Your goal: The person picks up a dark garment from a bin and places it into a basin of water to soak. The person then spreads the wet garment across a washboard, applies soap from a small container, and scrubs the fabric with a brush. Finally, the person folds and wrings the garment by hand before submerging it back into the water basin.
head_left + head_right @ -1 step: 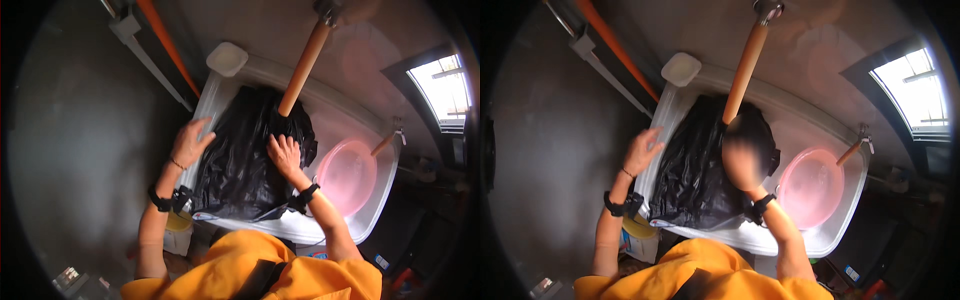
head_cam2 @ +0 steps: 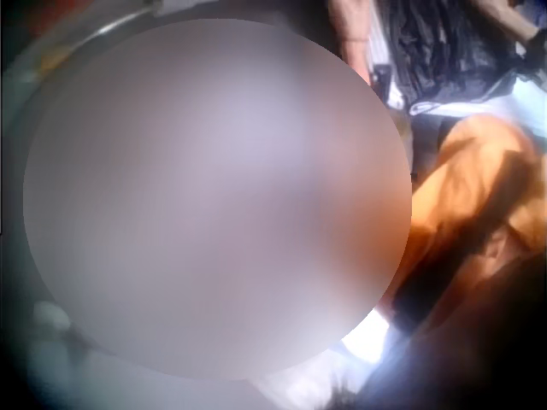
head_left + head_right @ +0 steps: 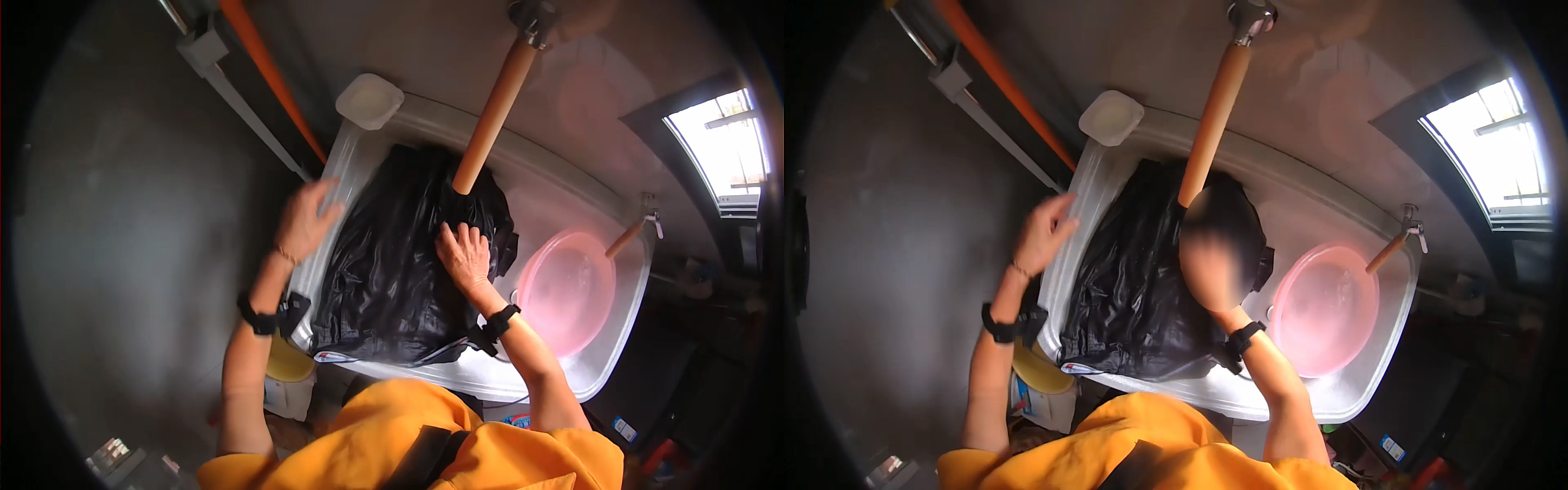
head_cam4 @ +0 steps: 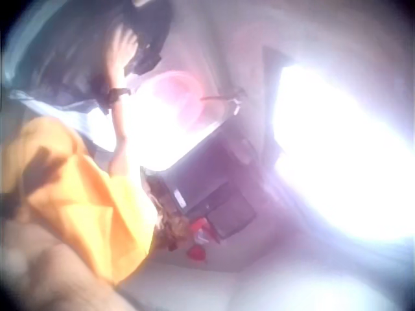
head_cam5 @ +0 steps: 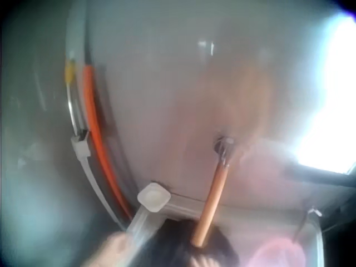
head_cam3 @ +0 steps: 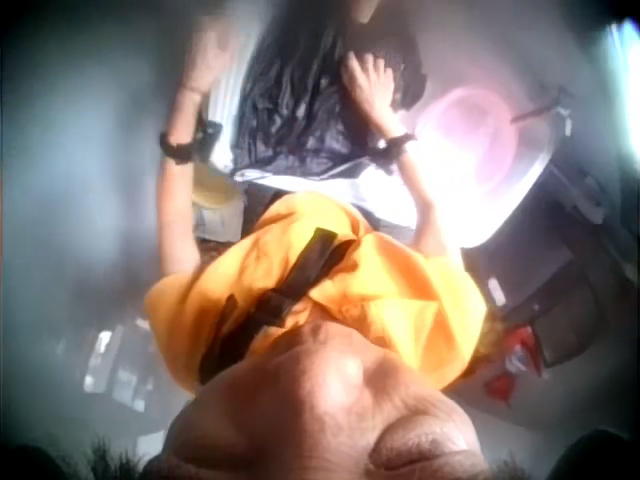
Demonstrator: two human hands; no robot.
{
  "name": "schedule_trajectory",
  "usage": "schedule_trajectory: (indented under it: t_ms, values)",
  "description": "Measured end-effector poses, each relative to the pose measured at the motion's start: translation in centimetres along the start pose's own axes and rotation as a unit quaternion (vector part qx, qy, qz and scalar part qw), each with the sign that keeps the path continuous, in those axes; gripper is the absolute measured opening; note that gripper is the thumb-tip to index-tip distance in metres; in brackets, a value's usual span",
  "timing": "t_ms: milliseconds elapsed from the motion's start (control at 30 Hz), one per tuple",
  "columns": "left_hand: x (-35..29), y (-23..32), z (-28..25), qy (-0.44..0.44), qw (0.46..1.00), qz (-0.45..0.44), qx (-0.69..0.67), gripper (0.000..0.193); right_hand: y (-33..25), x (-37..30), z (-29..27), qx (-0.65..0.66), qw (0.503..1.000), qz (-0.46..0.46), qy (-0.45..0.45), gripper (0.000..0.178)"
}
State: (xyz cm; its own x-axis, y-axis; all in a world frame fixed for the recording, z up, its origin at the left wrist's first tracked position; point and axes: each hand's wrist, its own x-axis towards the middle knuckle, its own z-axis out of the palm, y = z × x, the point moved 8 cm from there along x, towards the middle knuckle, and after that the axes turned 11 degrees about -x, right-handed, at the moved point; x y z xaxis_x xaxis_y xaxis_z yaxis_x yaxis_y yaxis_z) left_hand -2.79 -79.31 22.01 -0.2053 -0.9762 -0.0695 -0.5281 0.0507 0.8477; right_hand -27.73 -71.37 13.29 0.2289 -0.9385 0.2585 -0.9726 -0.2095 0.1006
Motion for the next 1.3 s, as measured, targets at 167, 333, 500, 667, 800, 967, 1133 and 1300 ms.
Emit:
schedule_trajectory:
  t_ms: [167,333,500,667,800,967,1133,1300]
  values:
    - [10.7,-1.0,-2.1,0.091,0.994,0.062,0.008,0.028,-0.2,0.2,0.2,0.009,1.0,-0.005,0.007,0.034]
    - [16.8,-0.9,0.2,0.092,0.986,0.085,0.107,0.022,0.0,0.3,0.2,0.021,1.0,-0.002,-0.012,0.031]
    - [19.1,-1.1,3.7,0.006,0.979,0.09,0.181,0.02,0.5,0.2,0.8,0.03,0.999,-0.001,-0.036,0.032]
    - [20.1,-2.2,4.6,0.017,0.961,0.094,0.259,0.015,0.3,0.5,0.9,0.039,0.998,-0.003,-0.045,0.034]
    - [19.9,-2.1,3.9,0.066,0.943,0.076,0.318,0.006,0.0,0.4,0.8,0.04,0.997,-0.003,-0.063,0.035]
    - [16.2,0.4,0.4,0.068,0.988,0.089,0.109,0.006,0.2,0.5,0.5,0.044,0.999,0.003,-0.031,0.033]
    - [4.4,3.9,1.4,0.047,0.998,0.032,-0.029,0.011,0.5,0.1,0.6,0.04,0.999,0.008,-0.03,0.031]
    - [-7.2,0.6,10.4,-0.037,0.992,0.081,0.088,0.033,-0.1,0.5,0.4,0.049,0.998,-0.011,-0.021,0.031]
